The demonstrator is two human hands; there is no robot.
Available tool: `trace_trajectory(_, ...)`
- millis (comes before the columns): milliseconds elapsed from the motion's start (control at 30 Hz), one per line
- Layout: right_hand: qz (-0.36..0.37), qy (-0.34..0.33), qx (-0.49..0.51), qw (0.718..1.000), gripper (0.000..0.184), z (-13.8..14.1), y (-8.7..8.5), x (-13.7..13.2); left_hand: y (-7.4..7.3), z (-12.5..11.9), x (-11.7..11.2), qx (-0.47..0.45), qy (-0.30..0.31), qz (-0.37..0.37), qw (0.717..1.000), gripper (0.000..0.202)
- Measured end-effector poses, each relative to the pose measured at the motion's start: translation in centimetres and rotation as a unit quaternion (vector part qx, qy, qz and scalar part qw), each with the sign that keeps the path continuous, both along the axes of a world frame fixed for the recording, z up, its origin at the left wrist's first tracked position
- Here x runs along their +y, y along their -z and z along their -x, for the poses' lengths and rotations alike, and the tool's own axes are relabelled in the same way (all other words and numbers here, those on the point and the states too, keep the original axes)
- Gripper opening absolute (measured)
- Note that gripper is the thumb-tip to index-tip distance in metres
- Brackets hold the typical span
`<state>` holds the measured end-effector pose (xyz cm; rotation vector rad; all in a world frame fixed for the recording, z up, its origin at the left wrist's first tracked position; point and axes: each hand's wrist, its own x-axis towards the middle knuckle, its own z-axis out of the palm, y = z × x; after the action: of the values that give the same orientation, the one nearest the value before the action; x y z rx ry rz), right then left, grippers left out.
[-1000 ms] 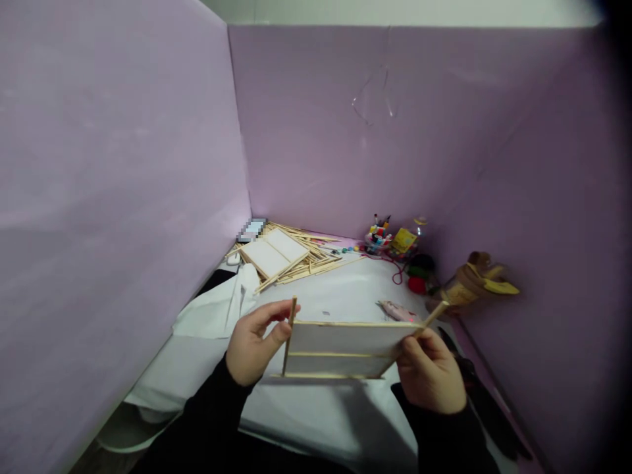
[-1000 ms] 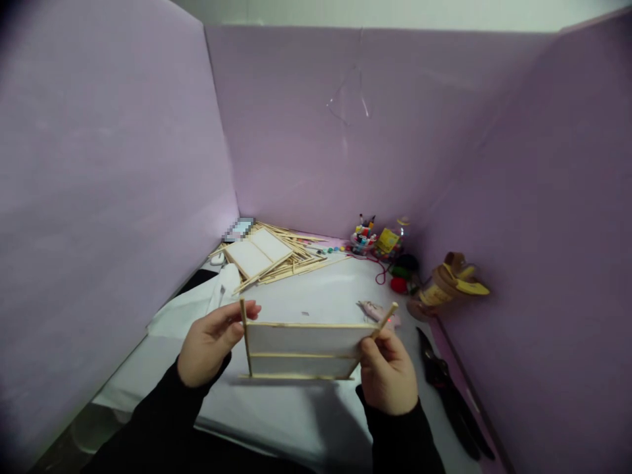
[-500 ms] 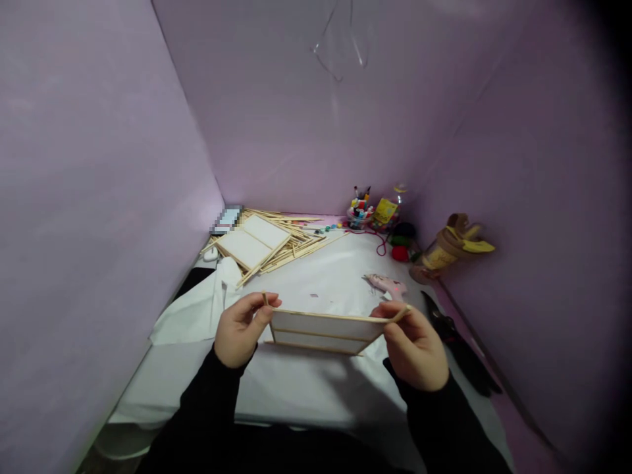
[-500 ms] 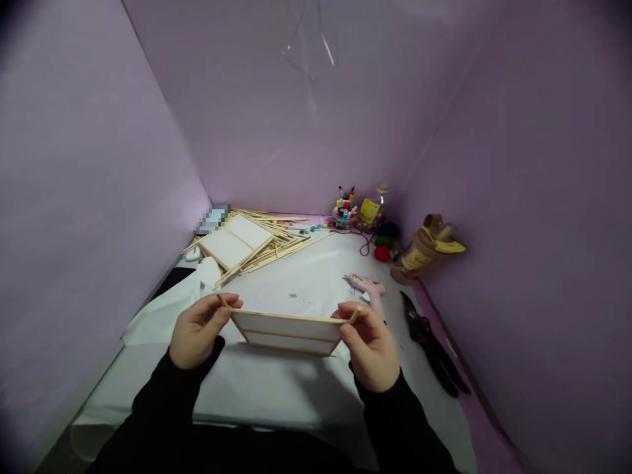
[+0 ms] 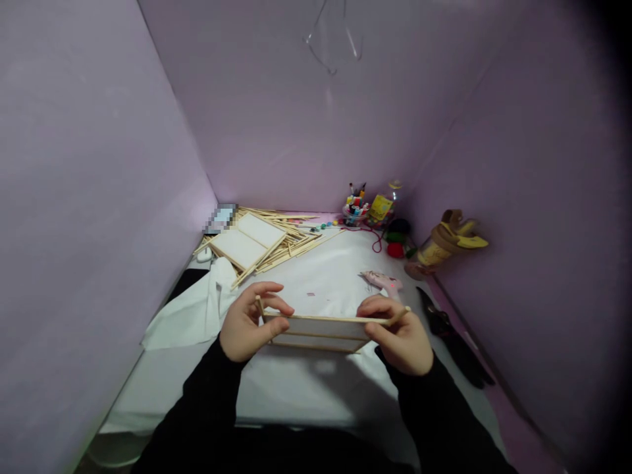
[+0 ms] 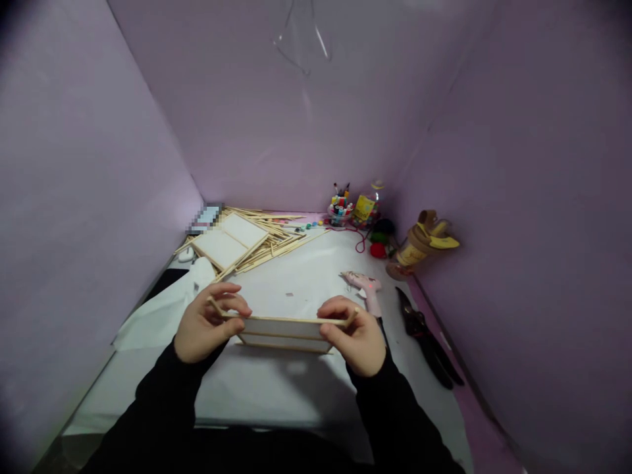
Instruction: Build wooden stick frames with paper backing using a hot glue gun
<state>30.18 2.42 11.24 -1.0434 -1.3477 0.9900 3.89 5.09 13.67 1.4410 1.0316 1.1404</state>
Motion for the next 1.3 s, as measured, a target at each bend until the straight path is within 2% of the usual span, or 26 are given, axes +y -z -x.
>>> trace_trajectory(400,0.000,-0.042,-0.035,0.999,0.019,0.0,0.6,0.3,-1.0,-1.2,0.2,0.050,-0.004,-0.042,0.998,0.058)
trace_trajectory(467,-0.029,0.001,-0.032,0.999,0.030,0.6,0.3,0.1,-0.9,-1.2,0.2,0.058,-0.011,-0.058,0.997,0.058)
trace_trajectory(500,-0.069,0.058,-0.033,0.995,0.038,0.9,0.0,-0.2,-0.8,-1.2,0.2,0.060,-0.015,-0.070,0.996,0.058)
trace_trajectory(533,-0.130,0.135,-0.046,0.981,0.047,1.2,-0.3,-0.5,-0.6,-1.2,0.2,0.060,-0.017,-0.082,0.995,0.059)
trace_trajectory(567,-0.204,0.217,-0.081,0.951,0.052,1.5,-0.7,-1.0,-0.5,-1.2,0.2,0.058,-0.019,-0.094,0.994,0.059)
trace_trajectory(633,-0.336,0.331,-0.205,0.857,0.049,2.2,-1.5,-2.1,-0.3,-1.3,0.2,0.048,-0.018,-0.114,0.992,0.060)
trace_trajectory(667,-0.370,0.349,-0.279,0.815,0.044,2.5,-1.9,-2.6,-0.2,-1.3,0.2,0.042,-0.018,-0.122,0.992,0.060)
trace_trajectory(700,-0.377,0.346,-0.348,0.786,0.039,2.9,-2.2,-3.0,-0.1,-1.4,0.2,0.036,-0.019,-0.128,0.991,0.060)
trace_trajectory(767,-0.342,0.328,-0.438,0.764,0.033,3.6,-2.7,-3.4,0.0,-1.5,0.2,0.032,-0.024,-0.139,0.990,0.060)
trace_trajectory(900,-0.303,0.327,-0.476,0.758,0.029,4.5,-2.5,-3.0,0.0,-1.5,0.2,0.037,-0.026,-0.145,0.988,0.060)
trace_trajectory(1100,-0.335,0.333,-0.436,0.766,0.031,4.3,-1.3,-2.5,0.1,-1.6,0.1,0.032,-0.023,-0.145,0.989,0.060)
trace_trajectory(1233,-0.342,0.346,-0.423,0.765,0.023,4.4,-1.3,-2.5,0.2,-1.5,0.1,0.037,-0.028,-0.145,0.988,0.060)
trace_trajectory(1300,-0.333,0.346,-0.436,0.761,0.026,4.6,-1.4,-2.4,0.2,-1.5,0.1,0.042,-0.028,-0.144,0.988,0.060)
